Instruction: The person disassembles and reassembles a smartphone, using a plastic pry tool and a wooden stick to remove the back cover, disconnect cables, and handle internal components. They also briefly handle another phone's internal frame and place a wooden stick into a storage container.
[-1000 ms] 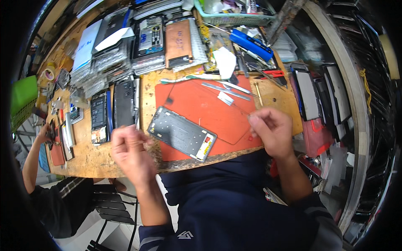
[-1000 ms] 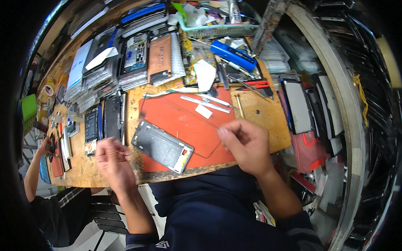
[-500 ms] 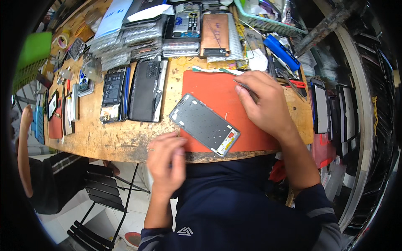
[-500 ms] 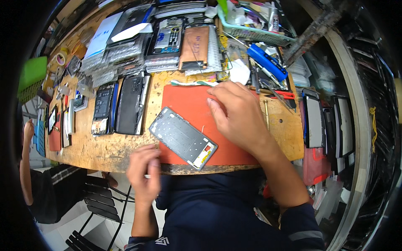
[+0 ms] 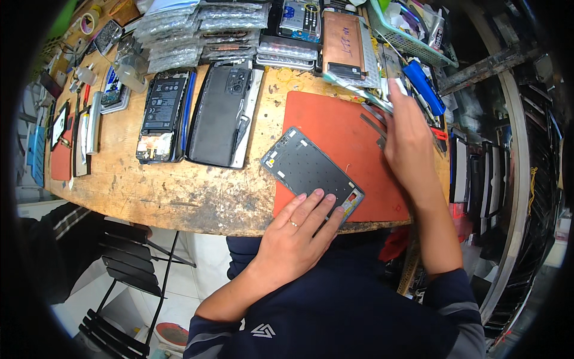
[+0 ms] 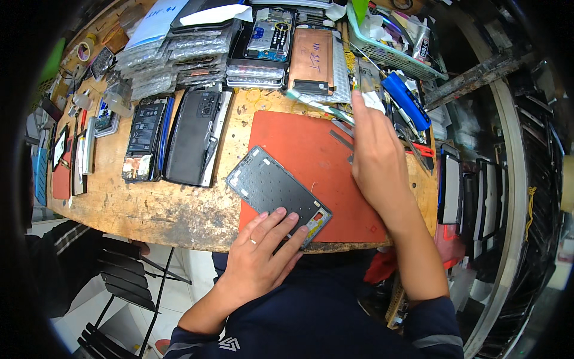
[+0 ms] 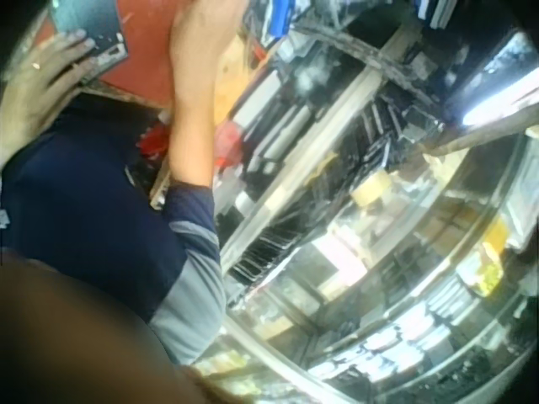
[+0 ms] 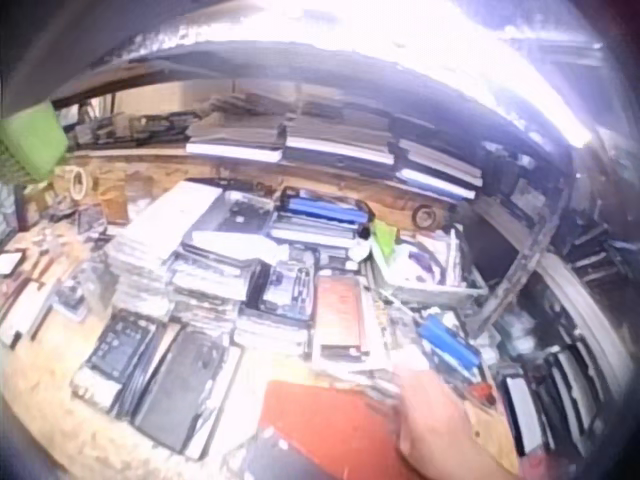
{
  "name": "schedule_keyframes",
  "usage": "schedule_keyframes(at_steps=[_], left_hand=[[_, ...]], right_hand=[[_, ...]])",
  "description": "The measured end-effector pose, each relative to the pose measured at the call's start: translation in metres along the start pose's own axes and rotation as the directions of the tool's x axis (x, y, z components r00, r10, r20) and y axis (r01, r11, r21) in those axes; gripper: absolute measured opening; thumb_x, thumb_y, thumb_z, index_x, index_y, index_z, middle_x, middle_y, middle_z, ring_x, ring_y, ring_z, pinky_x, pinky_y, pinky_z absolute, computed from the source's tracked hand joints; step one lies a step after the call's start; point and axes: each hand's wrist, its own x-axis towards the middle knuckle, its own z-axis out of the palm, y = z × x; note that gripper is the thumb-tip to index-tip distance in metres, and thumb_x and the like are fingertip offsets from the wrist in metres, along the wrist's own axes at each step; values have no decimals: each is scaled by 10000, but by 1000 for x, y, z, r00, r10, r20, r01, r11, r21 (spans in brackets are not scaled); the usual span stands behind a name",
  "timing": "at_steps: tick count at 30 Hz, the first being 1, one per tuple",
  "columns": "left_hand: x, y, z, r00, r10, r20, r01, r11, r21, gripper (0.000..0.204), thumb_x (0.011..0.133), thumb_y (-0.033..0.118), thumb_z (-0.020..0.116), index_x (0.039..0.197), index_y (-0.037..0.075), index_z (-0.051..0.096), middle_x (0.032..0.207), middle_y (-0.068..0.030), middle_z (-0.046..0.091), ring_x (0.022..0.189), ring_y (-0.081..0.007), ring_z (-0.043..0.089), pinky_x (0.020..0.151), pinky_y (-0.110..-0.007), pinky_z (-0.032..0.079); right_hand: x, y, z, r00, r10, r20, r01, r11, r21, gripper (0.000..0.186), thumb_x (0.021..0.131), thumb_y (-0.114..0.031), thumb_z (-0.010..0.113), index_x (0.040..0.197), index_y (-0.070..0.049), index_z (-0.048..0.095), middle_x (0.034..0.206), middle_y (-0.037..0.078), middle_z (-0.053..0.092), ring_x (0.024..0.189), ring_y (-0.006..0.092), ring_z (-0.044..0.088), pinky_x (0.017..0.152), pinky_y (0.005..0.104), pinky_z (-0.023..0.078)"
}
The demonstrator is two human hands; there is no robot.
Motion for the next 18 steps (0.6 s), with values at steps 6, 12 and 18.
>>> schedule_keyframes(at_steps=[6,12,18], left_hand=[[0,-3,7,998,28,-63,-25,998,56,472,836,231,855,1293,148,771,1360,-72,711,1315,-270,660,1121,-449,510],[-3,-5,10,994,29,-109,-23,998,58,268,942,228,746,1187,135,801,1328,-64,758,1322,-245,688,1170,-409,511],[-4,-7,11,991,31,-127,-26,999,42,201,943,210,739,1112,127,811,1255,-62,787,1313,-250,708,1174,-404,514]], right_hand=[[-19,-46,-36,983,-25,180,-17,974,225,288,901,44,697,1186,24,725,950,147,673,790,342,699,691,432,576],[-25,-88,-19,984,-54,169,-7,939,343,263,821,20,748,1085,12,747,930,110,668,771,273,706,575,373,547],[-20,-100,-16,982,7,187,-27,994,106,283,798,-19,746,1079,14,749,930,83,621,747,239,664,562,365,536]])
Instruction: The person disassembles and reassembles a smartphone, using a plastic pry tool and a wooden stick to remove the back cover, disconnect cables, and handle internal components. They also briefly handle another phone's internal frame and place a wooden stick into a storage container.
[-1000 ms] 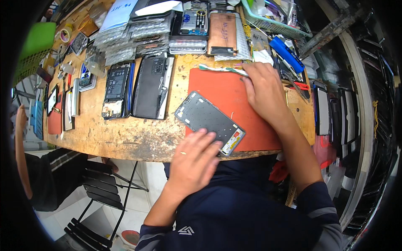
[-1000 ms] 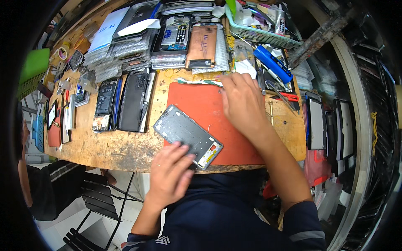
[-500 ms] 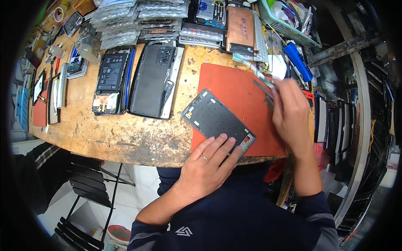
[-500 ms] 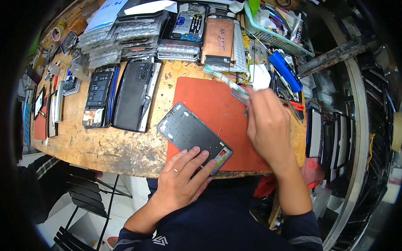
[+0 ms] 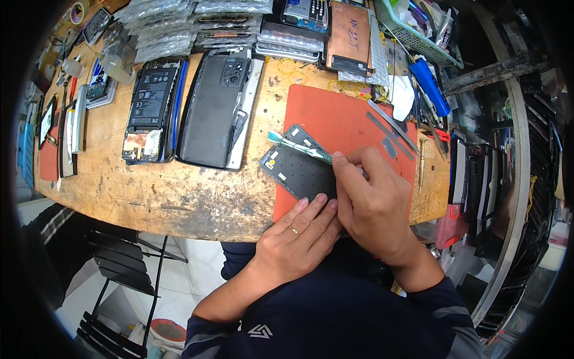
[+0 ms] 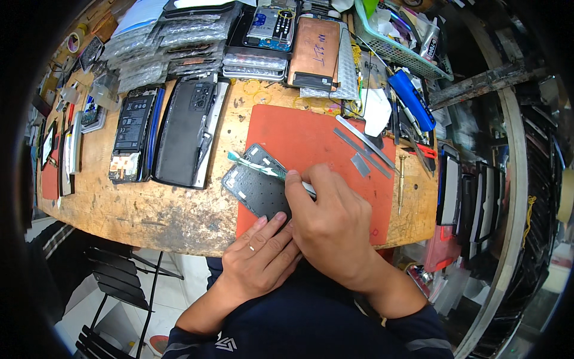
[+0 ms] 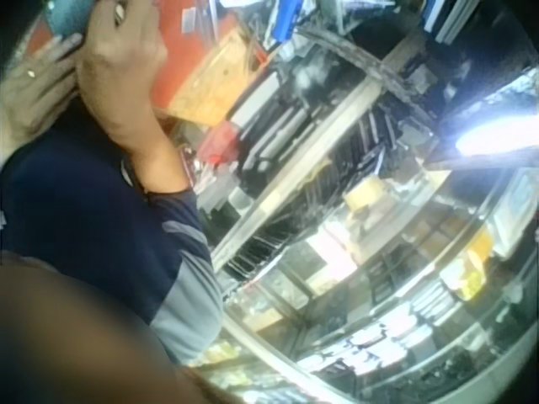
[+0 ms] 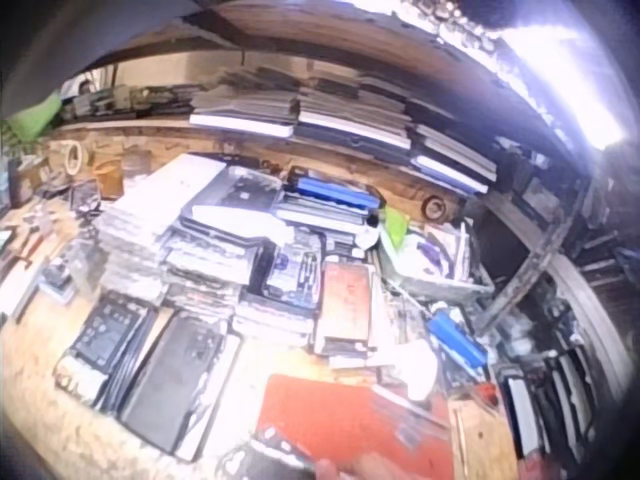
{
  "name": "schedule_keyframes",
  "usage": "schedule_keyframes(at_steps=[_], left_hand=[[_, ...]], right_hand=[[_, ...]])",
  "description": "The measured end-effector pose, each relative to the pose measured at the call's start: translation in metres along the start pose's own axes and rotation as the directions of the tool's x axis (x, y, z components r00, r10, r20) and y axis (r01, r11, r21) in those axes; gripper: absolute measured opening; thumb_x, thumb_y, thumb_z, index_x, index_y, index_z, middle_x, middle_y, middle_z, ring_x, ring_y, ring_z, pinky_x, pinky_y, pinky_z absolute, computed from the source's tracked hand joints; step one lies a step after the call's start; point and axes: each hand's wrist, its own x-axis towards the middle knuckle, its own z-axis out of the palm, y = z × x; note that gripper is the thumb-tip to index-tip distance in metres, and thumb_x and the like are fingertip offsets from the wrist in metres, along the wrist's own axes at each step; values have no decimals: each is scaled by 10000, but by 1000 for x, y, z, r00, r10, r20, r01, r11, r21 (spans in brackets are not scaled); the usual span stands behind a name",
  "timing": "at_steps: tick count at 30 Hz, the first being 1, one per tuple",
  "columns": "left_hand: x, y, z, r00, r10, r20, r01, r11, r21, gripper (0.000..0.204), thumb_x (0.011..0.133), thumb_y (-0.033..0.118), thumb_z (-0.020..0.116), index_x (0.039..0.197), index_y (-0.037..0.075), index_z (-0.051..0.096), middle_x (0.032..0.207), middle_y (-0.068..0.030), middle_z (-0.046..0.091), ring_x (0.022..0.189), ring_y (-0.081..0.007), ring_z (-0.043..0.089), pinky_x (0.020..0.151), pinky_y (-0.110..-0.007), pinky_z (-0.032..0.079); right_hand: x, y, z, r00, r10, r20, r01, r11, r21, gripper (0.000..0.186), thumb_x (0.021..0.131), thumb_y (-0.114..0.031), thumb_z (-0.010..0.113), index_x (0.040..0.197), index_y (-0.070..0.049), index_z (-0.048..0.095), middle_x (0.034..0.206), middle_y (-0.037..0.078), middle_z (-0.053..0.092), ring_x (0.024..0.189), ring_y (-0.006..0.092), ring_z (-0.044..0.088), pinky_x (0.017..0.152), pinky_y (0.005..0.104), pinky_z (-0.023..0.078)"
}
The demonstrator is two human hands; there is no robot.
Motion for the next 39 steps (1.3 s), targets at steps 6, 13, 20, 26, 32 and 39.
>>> schedule_keyframes(at_steps=[6,13,20,26,32,39], left_hand=[[1,-1,-2,1000,10,22,-9,1000,-12,145,942,191,728,1039,117,807,1256,-74,786,1309,-252,710,1167,-404,520],[2,0,-2,1000,9,-2,-9,1000,-9,152,938,165,720,1046,101,807,1224,-83,794,1302,-253,716,1157,-398,529],[2,0,-1,1000,10,-12,-10,1000,-18,166,943,158,716,1064,94,811,1208,-93,800,1290,-259,725,1140,-408,545],[2,0,0,1000,21,-22,-21,1000,1,183,940,155,724,1088,97,815,1240,-94,797,1298,-264,721,1138,-416,549],[0,-1,0,1000,11,3,-11,1000,-20,266,866,125,769,1125,104,828,1258,-84,795,1284,-273,726,1105,-433,571],[0,-1,2,1000,8,-18,-8,1000,-15,240,961,147,701,1173,99,805,1305,-81,783,1304,-262,715,1142,-415,543]], right_hand=[[-1,-7,4,998,-69,-10,69,997,-17,240,823,-65,735,1051,9,742,922,81,597,721,219,632,549,344,510],[0,-7,4,997,-78,-31,76,996,-46,225,807,-51,747,1025,1,735,904,81,590,721,222,632,553,354,513],[-2,-1,10,998,-31,-49,31,999,8,195,817,-27,760,1010,-12,733,908,73,601,738,233,656,552,360,516],[3,8,10,997,-11,-73,9,1000,-28,135,856,-24,756,988,-17,728,893,73,603,729,233,666,547,370,519],[1,2,7,997,-42,-68,43,999,11,101,873,-21,753,970,-26,725,883,76,615,729,238,676,547,372,521],[13,21,-5,995,39,-94,-51,990,-128,110,876,-12,746,985,-29,732,887,81,626,741,277,687,601,404,538]])
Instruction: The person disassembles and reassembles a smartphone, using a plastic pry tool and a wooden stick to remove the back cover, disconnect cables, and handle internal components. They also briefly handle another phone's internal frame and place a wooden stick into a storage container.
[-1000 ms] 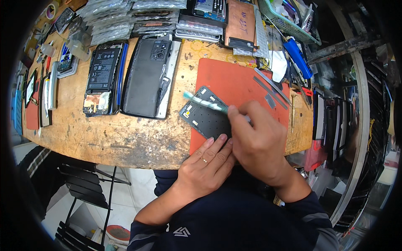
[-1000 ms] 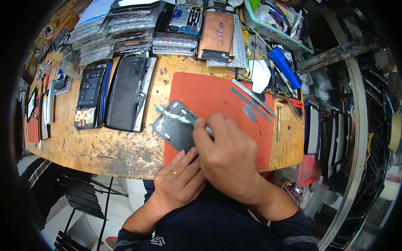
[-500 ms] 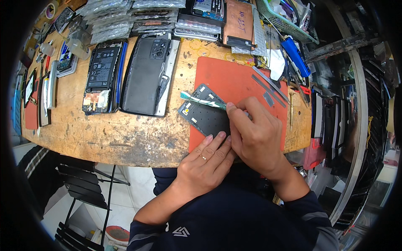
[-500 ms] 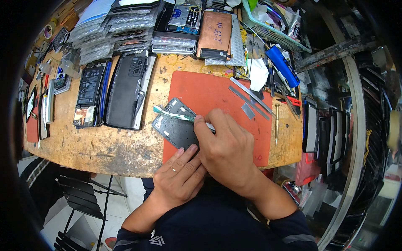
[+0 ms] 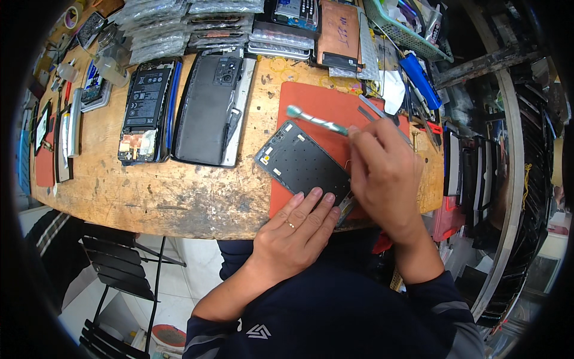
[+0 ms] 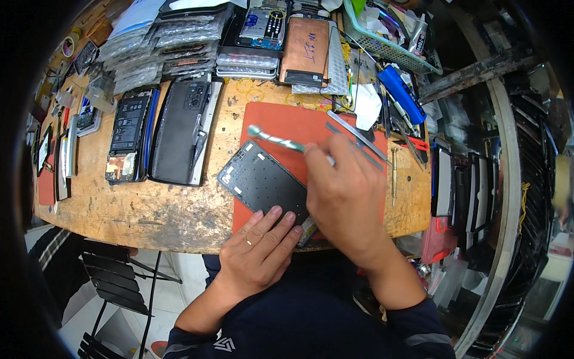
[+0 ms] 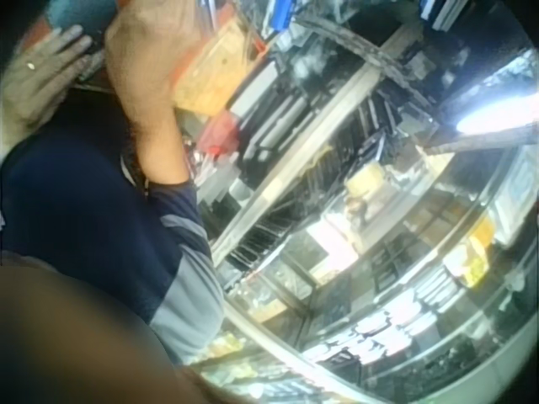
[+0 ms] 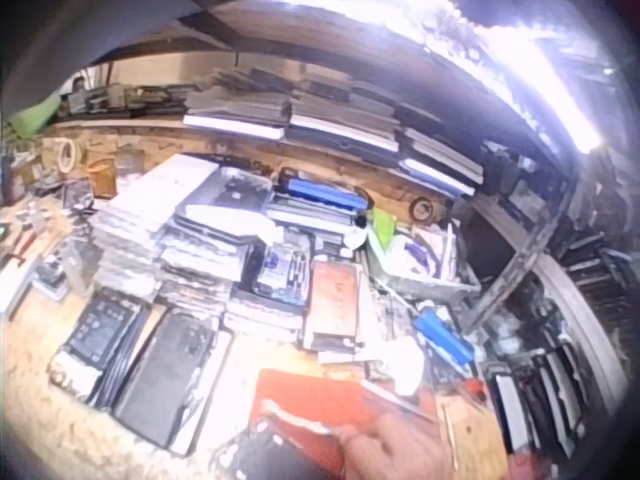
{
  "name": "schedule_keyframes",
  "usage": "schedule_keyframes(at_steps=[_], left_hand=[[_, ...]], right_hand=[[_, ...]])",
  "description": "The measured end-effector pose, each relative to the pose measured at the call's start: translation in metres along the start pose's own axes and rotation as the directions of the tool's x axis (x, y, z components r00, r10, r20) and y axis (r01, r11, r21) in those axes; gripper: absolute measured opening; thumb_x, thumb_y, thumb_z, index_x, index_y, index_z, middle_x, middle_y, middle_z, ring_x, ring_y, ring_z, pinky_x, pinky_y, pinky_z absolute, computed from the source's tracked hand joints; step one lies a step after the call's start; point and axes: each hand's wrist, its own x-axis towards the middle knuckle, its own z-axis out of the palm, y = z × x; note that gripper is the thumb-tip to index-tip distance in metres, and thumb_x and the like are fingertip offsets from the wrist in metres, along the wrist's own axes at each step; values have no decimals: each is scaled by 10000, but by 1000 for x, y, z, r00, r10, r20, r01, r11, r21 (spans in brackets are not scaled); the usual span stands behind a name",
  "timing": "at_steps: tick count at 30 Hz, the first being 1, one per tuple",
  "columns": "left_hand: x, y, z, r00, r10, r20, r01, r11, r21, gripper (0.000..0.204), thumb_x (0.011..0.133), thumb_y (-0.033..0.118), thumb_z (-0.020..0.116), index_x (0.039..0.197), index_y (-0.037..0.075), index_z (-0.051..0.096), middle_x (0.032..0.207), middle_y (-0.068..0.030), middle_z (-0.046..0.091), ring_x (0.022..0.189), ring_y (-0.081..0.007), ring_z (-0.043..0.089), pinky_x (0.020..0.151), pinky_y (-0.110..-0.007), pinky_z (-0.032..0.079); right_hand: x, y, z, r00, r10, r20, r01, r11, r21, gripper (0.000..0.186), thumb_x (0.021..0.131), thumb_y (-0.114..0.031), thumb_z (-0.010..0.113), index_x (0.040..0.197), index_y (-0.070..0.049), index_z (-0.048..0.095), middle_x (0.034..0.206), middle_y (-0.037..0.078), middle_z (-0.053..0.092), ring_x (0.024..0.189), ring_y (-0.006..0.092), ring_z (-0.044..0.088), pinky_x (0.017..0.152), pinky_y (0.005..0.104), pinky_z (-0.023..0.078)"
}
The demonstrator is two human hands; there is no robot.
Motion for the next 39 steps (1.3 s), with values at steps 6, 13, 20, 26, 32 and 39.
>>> schedule_keyframes(at_steps=[6,13,20,26,32,39], left_hand=[[2,1,-1,1000,6,2,-6,1000,14,266,947,147,719,1198,102,797,1308,-74,782,1292,-258,719,1145,-411,538],[7,3,-6,999,-12,49,11,1000,28,278,927,145,737,1192,103,806,1308,-75,775,1268,-266,727,1106,-426,560],[12,6,-9,996,-58,62,61,997,-45,371,803,74,820,1173,66,793,1280,-122,773,1239,-334,729,1070,-496,572],[18,9,-14,993,-80,84,86,994,-73,333,808,50,797,1141,47,781,1258,-139,771,1232,-370,723,1077,-503,557],[21,6,-14,992,-114,60,120,988,-94,414,808,-47,718,1220,-2,710,1219,-168,774,1173,-371,746,1013,-471,585],[23,6,-10,998,-63,-10,63,997,-38,590,751,-193,592,1317,-32,643,1218,-169,774,1114,-363,750,945,-447,566]], right_hand=[[-9,8,-2,999,10,36,-15,986,169,199,840,11,781,1026,-50,743,924,95,649,768,300,701,633,427,542],[-12,21,-2,996,-48,76,25,959,283,134,886,-33,761,1013,-45,717,931,105,630,781,329,700,649,451,544],[-66,53,-42,918,51,393,-156,958,241,88,930,-54,732,1016,-39,723,948,137,630,833,374,701,684,475,542],[-77,71,-127,857,68,510,-221,943,247,172,890,-14,768,1060,-34,773,922,121,660,779,359,700,647,456,539],[-104,49,-63,960,144,242,-217,926,308,148,901,11,783,1047,-4,763,879,101,648,726,299,697,606,403,530],[-122,51,-104,831,-156,534,-178,835,521,176,902,33,790,1073,19,752,881,99,643,709,286,682,593,381,525]])
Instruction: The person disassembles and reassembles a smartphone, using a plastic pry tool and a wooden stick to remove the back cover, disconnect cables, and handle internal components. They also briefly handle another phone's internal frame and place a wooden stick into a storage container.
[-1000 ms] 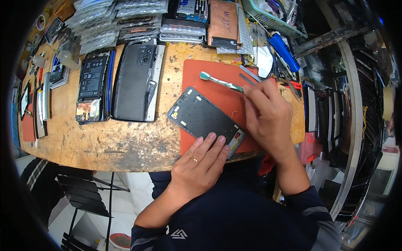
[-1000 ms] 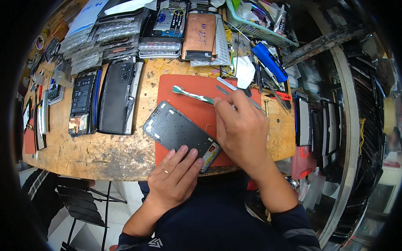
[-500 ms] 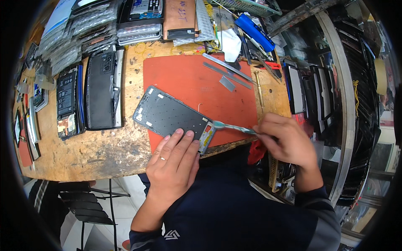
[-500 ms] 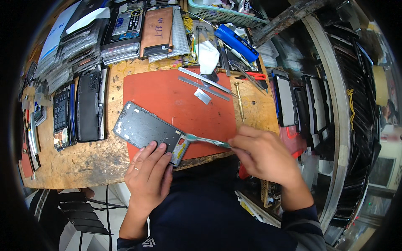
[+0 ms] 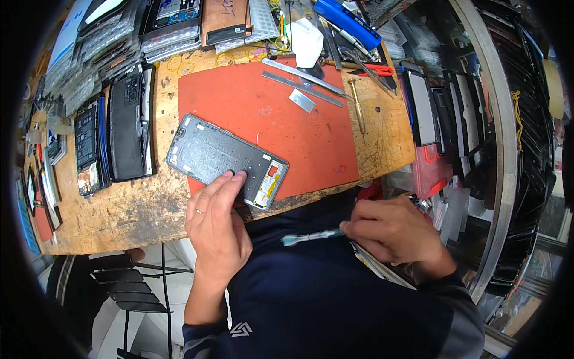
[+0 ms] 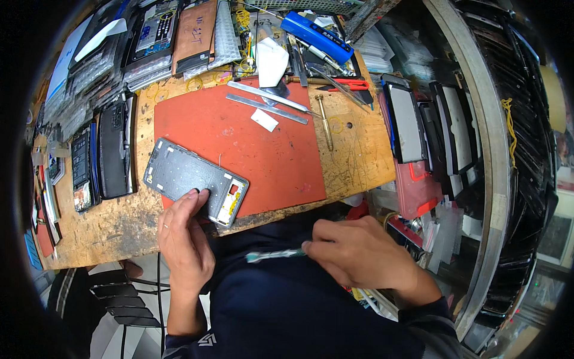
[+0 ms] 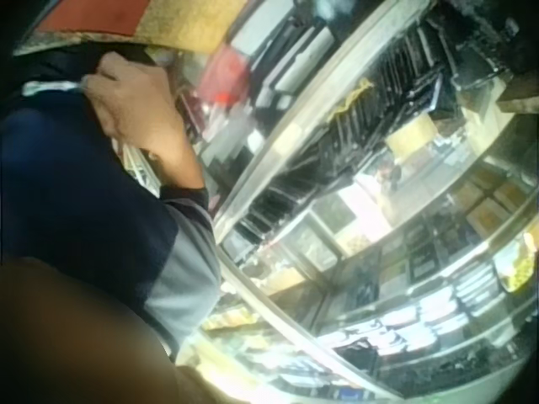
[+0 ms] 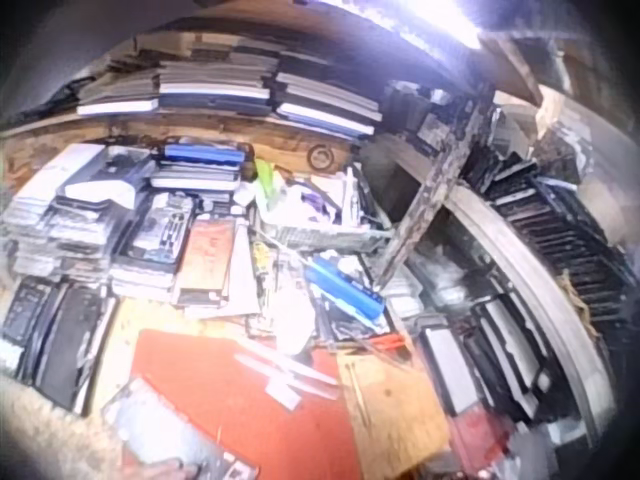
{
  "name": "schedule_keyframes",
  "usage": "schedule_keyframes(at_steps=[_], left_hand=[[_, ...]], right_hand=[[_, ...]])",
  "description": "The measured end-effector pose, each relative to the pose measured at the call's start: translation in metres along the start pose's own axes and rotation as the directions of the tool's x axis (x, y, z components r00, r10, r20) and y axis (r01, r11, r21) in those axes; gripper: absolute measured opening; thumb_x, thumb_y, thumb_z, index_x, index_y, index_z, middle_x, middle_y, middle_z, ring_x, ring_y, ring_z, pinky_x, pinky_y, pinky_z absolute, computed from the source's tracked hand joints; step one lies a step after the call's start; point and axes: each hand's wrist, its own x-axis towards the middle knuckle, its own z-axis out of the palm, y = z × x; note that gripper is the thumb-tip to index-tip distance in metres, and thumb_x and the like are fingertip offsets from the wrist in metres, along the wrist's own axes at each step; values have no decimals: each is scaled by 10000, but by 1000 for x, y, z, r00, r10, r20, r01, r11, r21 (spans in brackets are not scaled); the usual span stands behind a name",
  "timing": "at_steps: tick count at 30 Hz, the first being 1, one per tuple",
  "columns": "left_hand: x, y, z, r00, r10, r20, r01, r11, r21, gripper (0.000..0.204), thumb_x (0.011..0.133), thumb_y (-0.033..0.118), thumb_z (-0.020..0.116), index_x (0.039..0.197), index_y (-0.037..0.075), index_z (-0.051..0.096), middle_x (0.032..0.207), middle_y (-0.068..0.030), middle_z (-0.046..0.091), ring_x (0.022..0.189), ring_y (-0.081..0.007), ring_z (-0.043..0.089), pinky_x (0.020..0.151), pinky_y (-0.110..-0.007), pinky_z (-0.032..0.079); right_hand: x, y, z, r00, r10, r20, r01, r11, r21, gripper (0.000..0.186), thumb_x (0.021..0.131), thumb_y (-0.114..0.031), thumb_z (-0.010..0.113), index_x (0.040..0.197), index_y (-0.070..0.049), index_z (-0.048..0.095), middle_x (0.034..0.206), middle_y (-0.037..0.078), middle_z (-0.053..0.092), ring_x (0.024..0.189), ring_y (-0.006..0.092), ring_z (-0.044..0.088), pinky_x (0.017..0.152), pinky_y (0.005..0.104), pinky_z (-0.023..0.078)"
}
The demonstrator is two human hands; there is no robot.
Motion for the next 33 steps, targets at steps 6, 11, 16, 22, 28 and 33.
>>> schedule_keyframes(at_steps=[6,11,16,22,28,33], left_hand=[[5,-4,-7,997,-69,39,71,996,-57,602,745,-195,568,1319,-39,663,1175,-162,791,1045,-346,744,914,-419,542],[0,-7,-13,980,-188,62,198,946,-257,562,867,-199,531,1408,-57,595,1159,-181,800,1043,-329,750,999,-397,551],[-18,-35,-44,657,-439,-612,244,893,-379,299,1099,-9,558,1397,-32,568,1239,-191,702,1038,-211,687,940,-349,572],[-42,-40,-72,846,-259,-466,171,960,-224,210,1159,159,558,1111,-29,637,715,-53,609,566,-122,549,701,-323,553],[-37,-25,-44,747,-317,-585,248,948,-198,226,1049,-48,586,1270,-57,633,1230,-173,640,1094,-231,643,1019,-365,504],[-43,-29,-55,858,-341,-384,319,940,-123,161,972,-89,628,1104,-47,710,1036,-163,744,998,-309,714,1025,-449,560]], right_hand=[[3,0,44,952,98,-290,-121,991,-63,76,888,15,801,943,-11,756,864,97,660,670,242,687,552,371,534],[1,1,47,935,92,-342,-68,994,82,192,876,25,816,1063,16,773,919,95,667,643,230,691,534,361,528],[32,9,39,847,54,-528,-44,999,31,248,843,61,821,1084,34,769,943,117,664,669,224,695,558,345,530],[110,-4,31,864,-218,-454,165,974,-153,245,874,34,798,1115,2,768,970,104,653,703,245,690,596,361,530],[140,8,52,918,-268,-294,191,945,-266,206,887,-38,795,1090,-21,769,933,98,616,733,281,692,626,407,536],[58,11,7,992,-106,-68,92,979,-182,163,864,-77,770,1021,-55,731,959,100,613,782,310,713,594,434,539]])
